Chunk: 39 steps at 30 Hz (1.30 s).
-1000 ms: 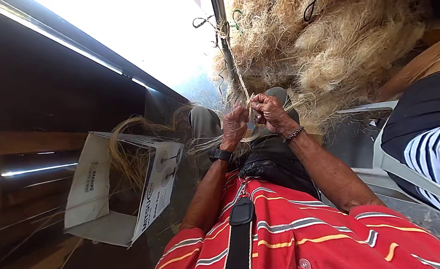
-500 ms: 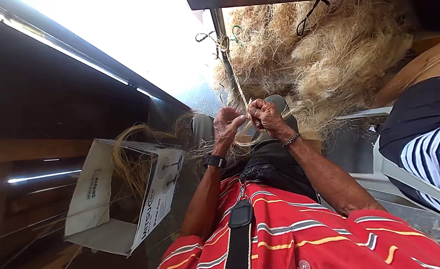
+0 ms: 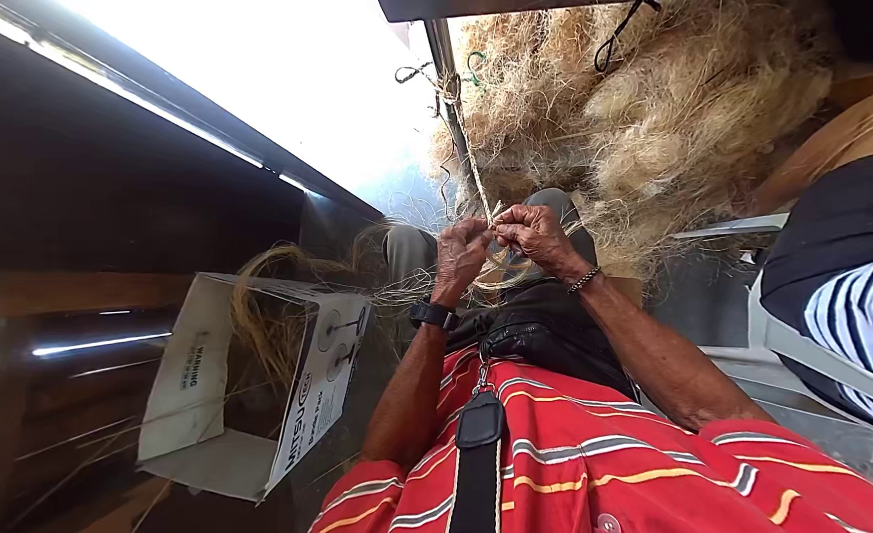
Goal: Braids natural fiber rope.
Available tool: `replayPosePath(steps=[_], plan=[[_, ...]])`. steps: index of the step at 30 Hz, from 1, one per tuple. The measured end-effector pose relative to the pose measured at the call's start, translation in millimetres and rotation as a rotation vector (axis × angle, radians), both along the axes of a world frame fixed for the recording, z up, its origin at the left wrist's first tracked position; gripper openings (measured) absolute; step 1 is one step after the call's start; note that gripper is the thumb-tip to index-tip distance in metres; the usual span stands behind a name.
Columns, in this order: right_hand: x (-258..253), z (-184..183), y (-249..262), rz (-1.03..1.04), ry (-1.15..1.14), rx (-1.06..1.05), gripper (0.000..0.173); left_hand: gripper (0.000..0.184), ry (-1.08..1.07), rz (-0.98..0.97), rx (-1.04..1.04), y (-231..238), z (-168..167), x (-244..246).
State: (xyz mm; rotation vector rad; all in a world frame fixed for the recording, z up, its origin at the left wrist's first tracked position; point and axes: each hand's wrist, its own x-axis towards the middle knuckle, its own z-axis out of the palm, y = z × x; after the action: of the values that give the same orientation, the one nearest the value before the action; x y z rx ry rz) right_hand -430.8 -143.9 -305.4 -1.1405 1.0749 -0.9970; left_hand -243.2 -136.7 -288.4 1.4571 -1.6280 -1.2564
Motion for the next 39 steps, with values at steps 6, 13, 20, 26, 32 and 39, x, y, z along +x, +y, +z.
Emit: replayPosePath(steps=[6, 13, 20, 26, 32, 39], plan=[[2.3, -3.6, 1.2, -0.049, 0.028, 0.042, 0.014, 0.014, -0.199, -0.005, 0.007, -3.4, 9.2, -2.5], [1.0, -12.7, 0.8, -0.079, -0.007, 0.123, 0.015, 0.013, -0.257, -0.008, 0.004, -11.8, 15.4, -13.4], [3.7, -11.4, 1.7, -0.1, 0.098, -0.028, 0.015, 0.023, -0.102, -0.017, 0.177, -6.6, -3.4, -12.1], [2.3, -9.2, 3.6, -0.121, 0.158, -0.051, 0.016, 0.023, -0.121, 0.094, 0.28, -12.9, -14.0, -28.3], [6.9, 3.7, -3.1, -0.121, 0.175, -0.041, 0.015, 0.032, -0.186, 0.183, 0.174, -21.3, -10.2, -33.3], [5.4, 2.6, -4.6, -0.071, 0.135, 0.013, 0.015, 0.025, -0.054, 0.278, 0.132, -19.0, -13.6, -32.1]])
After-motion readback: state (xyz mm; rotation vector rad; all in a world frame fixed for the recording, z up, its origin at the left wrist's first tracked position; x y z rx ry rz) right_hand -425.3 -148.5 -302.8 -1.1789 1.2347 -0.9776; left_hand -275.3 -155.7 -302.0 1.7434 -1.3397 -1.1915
